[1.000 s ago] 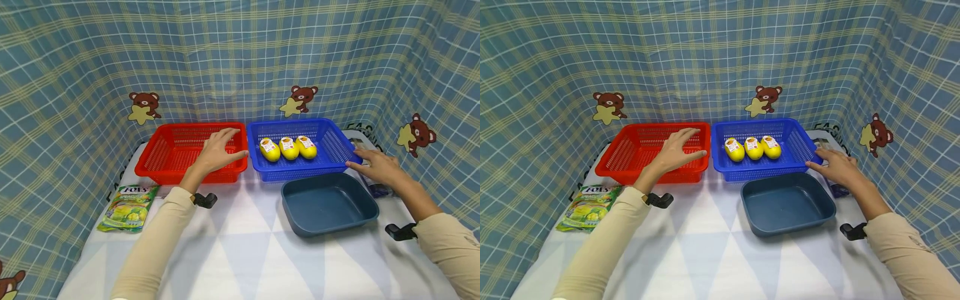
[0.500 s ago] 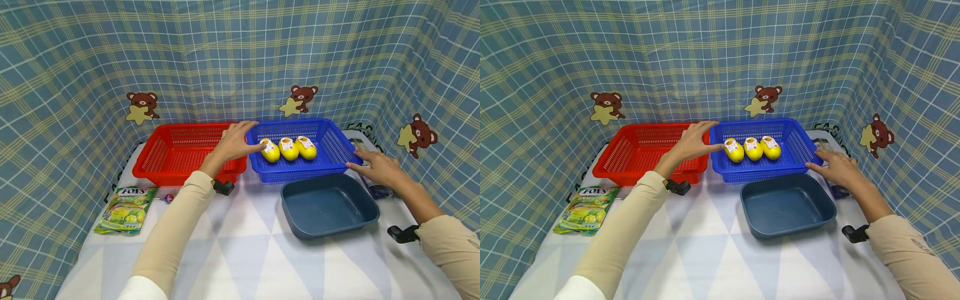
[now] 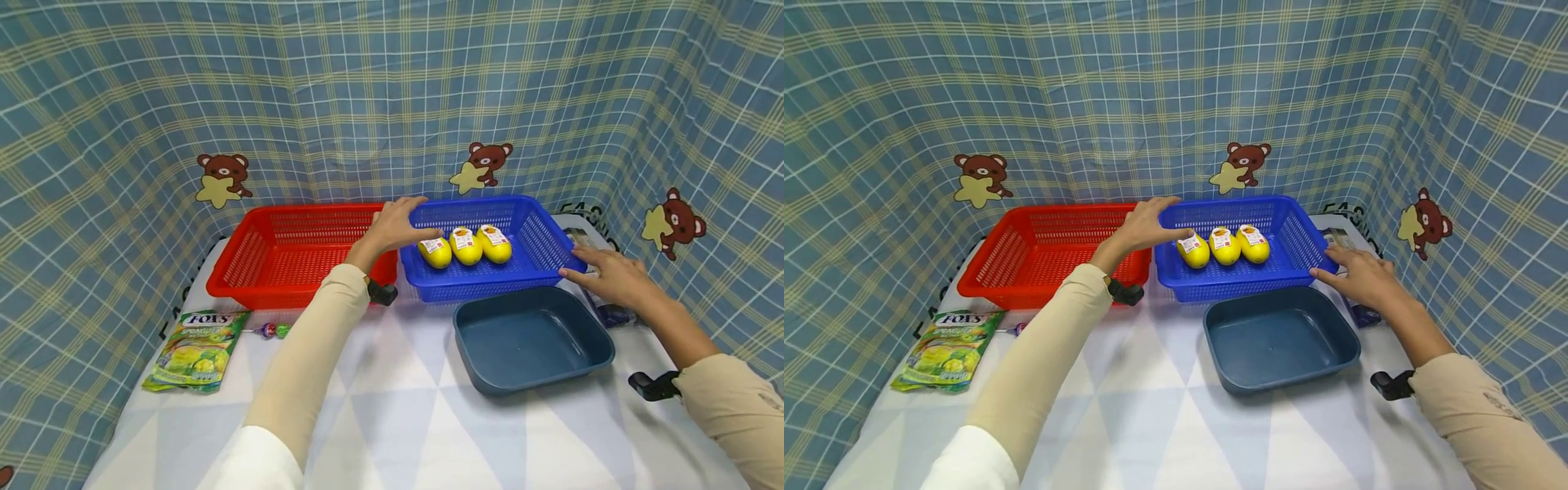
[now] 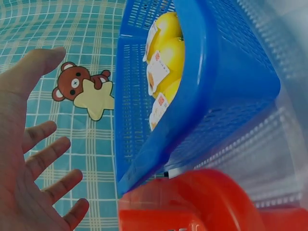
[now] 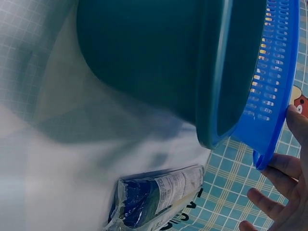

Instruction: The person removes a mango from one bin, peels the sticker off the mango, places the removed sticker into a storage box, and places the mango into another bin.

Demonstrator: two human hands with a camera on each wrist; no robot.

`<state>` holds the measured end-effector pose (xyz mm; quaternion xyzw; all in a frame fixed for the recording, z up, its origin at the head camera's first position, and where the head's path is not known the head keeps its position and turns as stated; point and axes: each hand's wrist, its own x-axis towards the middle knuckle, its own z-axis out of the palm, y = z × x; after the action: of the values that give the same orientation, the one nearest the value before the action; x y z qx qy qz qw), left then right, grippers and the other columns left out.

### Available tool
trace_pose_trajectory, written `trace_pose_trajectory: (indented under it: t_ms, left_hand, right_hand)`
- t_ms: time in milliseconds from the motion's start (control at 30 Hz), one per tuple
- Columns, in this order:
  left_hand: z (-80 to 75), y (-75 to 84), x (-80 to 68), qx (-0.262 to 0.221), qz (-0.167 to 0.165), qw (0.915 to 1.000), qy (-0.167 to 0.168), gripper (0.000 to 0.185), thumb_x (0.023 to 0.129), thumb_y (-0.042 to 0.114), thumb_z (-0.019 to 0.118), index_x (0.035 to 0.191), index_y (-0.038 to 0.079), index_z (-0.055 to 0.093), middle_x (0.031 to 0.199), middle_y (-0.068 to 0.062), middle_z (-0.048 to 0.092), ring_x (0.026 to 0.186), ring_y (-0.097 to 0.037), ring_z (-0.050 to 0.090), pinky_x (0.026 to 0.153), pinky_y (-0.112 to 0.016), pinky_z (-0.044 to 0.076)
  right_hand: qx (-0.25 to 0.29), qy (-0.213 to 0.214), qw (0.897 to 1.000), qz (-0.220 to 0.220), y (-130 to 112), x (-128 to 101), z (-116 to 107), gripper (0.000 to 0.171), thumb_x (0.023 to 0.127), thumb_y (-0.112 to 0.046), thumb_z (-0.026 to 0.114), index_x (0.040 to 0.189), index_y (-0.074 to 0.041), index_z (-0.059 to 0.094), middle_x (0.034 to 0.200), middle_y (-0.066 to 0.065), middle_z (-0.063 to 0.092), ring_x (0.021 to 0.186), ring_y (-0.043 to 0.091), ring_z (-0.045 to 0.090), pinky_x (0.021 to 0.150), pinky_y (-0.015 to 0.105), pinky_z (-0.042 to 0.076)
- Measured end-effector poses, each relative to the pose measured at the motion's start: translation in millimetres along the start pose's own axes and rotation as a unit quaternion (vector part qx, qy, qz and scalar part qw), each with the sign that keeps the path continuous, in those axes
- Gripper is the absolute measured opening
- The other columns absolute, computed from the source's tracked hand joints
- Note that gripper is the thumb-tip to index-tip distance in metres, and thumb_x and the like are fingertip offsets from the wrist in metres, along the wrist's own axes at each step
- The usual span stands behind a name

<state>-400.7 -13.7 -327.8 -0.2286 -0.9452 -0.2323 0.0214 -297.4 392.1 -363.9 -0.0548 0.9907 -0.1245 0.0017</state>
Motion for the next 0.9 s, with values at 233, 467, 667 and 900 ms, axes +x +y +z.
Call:
trace_pose_trajectory:
  t_ms: [233,467,667,900]
  left_hand:
    - [12.4,3.9,13.6,0.004,-0.008,0.9999,-0.011,0.087,0.083,0.067,0.063,0.155,0.026,0.039,0.158,-0.007,0.035,0.139,-0.034,0.033,0.107,-0.055,0.032]
    - [23.0,1.4,23.7,-0.007,-0.018,0.9994,-0.028,0.087,0.083,0.066,0.065,0.155,0.024,0.039,0.158,-0.008,0.036,0.140,-0.034,0.033,0.111,-0.054,0.029]
    - [27.5,-0.4,31.1,0.000,-0.017,0.9994,-0.030,0.087,0.083,0.064,0.066,0.154,0.022,0.040,0.156,-0.008,0.038,0.139,-0.035,0.034,0.113,-0.054,0.027]
    - [30.8,0.1,40.1,0.004,-0.020,0.9992,-0.035,0.088,0.082,0.063,0.068,0.155,0.021,0.039,0.156,-0.009,0.038,0.140,-0.037,0.033,0.114,-0.055,0.026]
  right_hand:
    - [-0.003,0.008,1.000,-0.004,2,-2,1,0.087,0.096,-0.063,0.052,0.151,0.002,0.036,0.150,0.037,0.031,0.135,0.060,0.023,0.090,0.078,0.021]
    - [0.003,0.014,1.000,-0.005,4,-3,4,0.086,0.096,-0.063,0.053,0.151,0.001,0.037,0.149,0.036,0.033,0.133,0.060,0.025,0.087,0.076,0.021]
    - [-0.003,0.013,1.000,-0.005,3,-2,5,0.087,0.096,-0.063,0.052,0.151,0.001,0.037,0.150,0.035,0.033,0.135,0.058,0.024,0.088,0.076,0.022]
    - [-0.015,0.009,1.000,-0.006,0,1,3,0.087,0.096,-0.063,0.052,0.152,0.002,0.035,0.151,0.035,0.032,0.136,0.059,0.023,0.089,0.076,0.022]
